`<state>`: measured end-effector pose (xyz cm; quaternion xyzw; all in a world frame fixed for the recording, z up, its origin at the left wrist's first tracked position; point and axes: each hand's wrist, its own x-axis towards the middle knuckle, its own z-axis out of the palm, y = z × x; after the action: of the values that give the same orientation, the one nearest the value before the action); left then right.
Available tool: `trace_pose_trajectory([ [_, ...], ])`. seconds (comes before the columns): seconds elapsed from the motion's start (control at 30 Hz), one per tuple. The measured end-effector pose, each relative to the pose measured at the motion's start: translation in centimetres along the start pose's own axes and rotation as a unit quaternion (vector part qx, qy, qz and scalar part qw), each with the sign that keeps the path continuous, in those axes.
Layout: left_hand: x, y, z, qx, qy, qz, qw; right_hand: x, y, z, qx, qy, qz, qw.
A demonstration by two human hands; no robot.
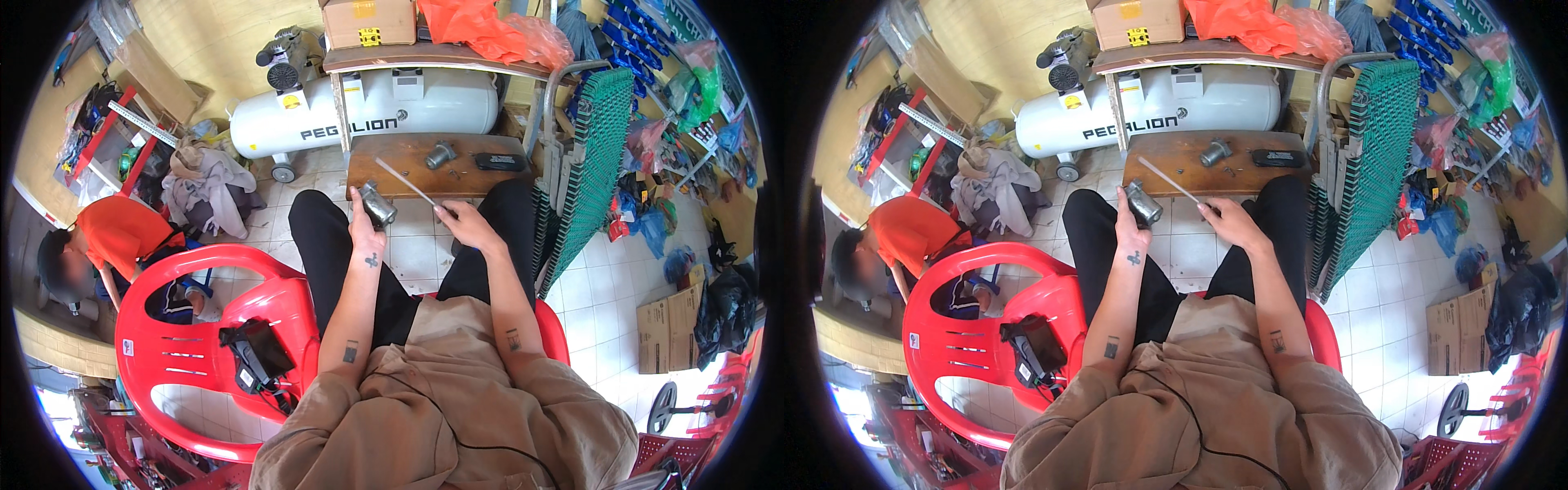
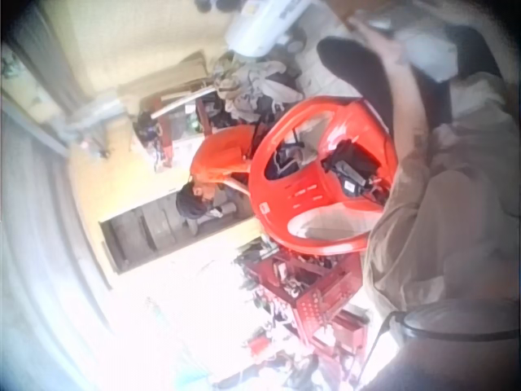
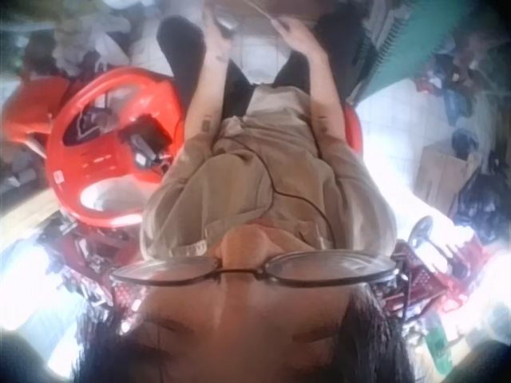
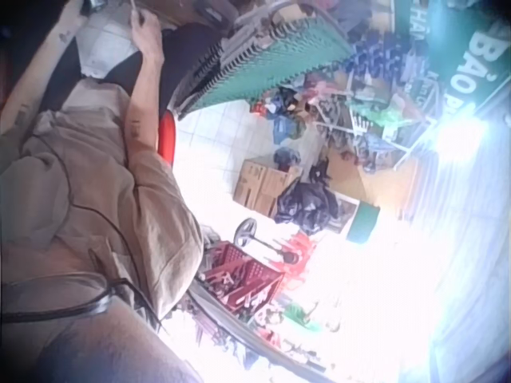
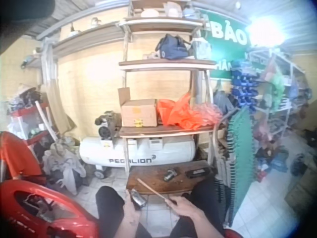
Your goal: The person holds a metal engine component and uses a screwdriver to manipulate parts of it while sitting.
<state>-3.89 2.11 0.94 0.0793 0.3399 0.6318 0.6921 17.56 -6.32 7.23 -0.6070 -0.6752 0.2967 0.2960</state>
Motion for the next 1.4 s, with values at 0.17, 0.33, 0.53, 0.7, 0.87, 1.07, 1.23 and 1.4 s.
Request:
trace_pose_trajectory([
  [0.17, 1.3, 1.8, -1.2, -0.070, -0.036, 0.021, 0.997, -0.4, -0.3, -0.3, -0.050, -0.036, -0.007, 0.998],
  [0.33, 2.4, 2.4, -1.6, -0.123, -0.060, 0.038, 0.990, -0.2, 0.8, 0.8, -0.086, -0.039, -0.014, 0.995],
  [0.53, 2.2, 2.6, -1.4, -0.109, -0.077, 0.036, 0.990, 0.1, 0.8, 1.8, -0.078, -0.043, -0.008, 0.996],
  [0.7, 2.2, 2.5, -1.4, -0.118, -0.080, 0.034, 0.989, -0.1, 0.5, 1.8, -0.093, -0.030, -0.017, 0.995],
  [0.87, 1.7, 2.7, -1.1, -0.129, -0.085, 0.017, 0.988, -0.1, 0.4, 2.0, -0.097, -0.023, -0.019, 0.995],
  [1.07, 1.7, 2.7, -1.3, -0.139, -0.100, 0.002, 0.985, -0.1, 0.6, 2.3, -0.093, -0.018, -0.030, 0.995],
  [1.23, 1.9, 2.5, -1.4, -0.143, -0.106, -0.004, 0.984, -0.1, 0.5, 2.4, -0.090, -0.019, -0.024, 0.996],
  [1.4, 2.0, 2.5, -1.2, -0.156, -0.091, 0.000, 0.984, -0.1, 0.3, 2.3, -0.091, -0.025, -0.025, 0.995],
])
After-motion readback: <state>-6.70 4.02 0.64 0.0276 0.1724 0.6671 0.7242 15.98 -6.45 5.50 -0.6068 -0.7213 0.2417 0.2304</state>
